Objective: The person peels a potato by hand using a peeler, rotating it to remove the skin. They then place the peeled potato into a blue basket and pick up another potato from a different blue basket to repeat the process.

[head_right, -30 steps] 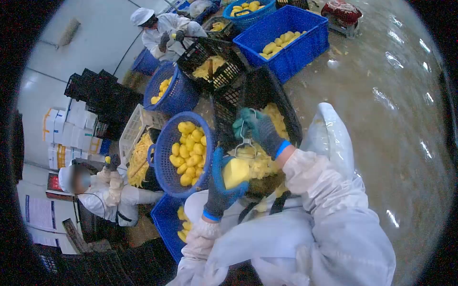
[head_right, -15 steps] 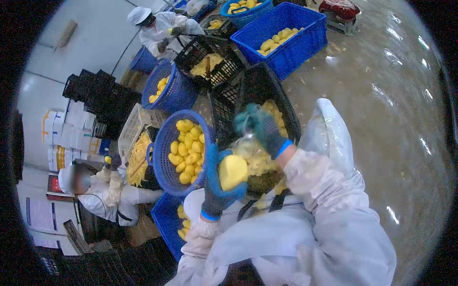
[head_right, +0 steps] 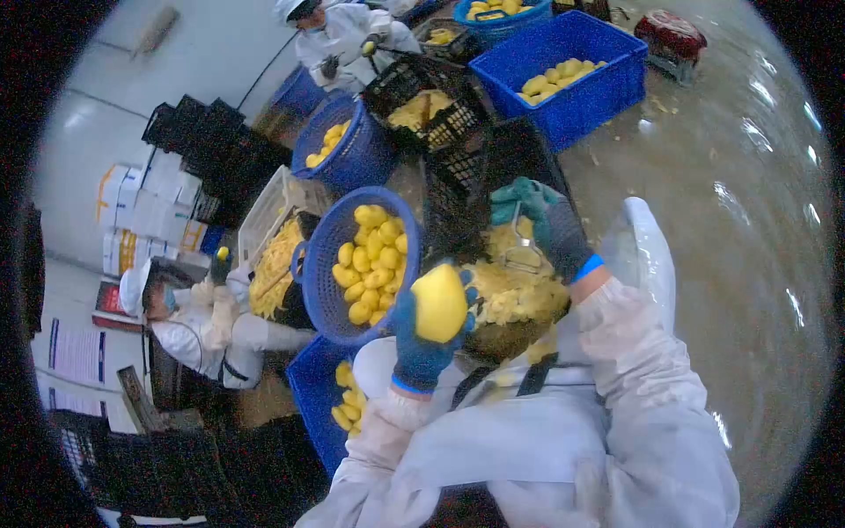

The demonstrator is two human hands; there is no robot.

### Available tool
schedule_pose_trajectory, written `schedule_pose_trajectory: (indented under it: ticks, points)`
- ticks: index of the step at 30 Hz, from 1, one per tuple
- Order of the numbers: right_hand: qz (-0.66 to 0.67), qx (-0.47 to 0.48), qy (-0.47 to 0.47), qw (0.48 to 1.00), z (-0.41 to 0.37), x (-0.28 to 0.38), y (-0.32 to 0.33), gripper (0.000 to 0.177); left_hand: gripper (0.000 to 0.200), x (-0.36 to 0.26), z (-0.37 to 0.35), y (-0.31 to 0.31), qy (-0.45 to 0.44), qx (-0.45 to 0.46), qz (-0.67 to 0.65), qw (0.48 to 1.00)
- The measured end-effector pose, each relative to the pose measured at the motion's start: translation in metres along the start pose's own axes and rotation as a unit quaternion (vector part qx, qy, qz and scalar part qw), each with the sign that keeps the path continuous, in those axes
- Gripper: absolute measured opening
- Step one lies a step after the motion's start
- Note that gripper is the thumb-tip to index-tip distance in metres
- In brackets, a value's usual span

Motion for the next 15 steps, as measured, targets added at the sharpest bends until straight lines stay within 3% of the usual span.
schedule_pose_trajectory:
  ticks: [3,5,10,13,15]
  points:
    - [0.044,-0.028,-0.028,0.998,0.008,-0.013,0.016,0.03,0.066,-0.002,0.006,-0.005,0.084,0.036,-0.228,0.969]
    - [0.064,-0.087,-0.047,0.993,0.003,-0.029,0.026,0.031,0.066,-0.007,0.007,-0.004,0.084,0.022,-0.282,0.955]
    - [0.179,-0.07,-0.058,0.98,-0.005,-0.034,0.014,0.025,0.067,-0.018,0.01,0.006,0.067,0.008,-0.359,0.931]
    - [0.203,-0.04,-0.071,0.976,-0.002,-0.035,0.0,0.026,0.065,-0.023,0.013,0.015,-0.018,-0.061,-0.303,0.951]
    - [0.224,-0.04,-0.086,0.97,-0.01,-0.027,-0.027,0.029,0.06,-0.025,0.014,0.017,-0.04,-0.044,-0.303,0.951]
Point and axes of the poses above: each hand's wrist, its own z-axis towards the middle knuckle, its own y-axis out of the back of the hand, x = y × z, the point moved 4 cm from there along z, towards the middle knuckle, and after that the axes turned 10 degrees about -z, right-handed, at the moved point
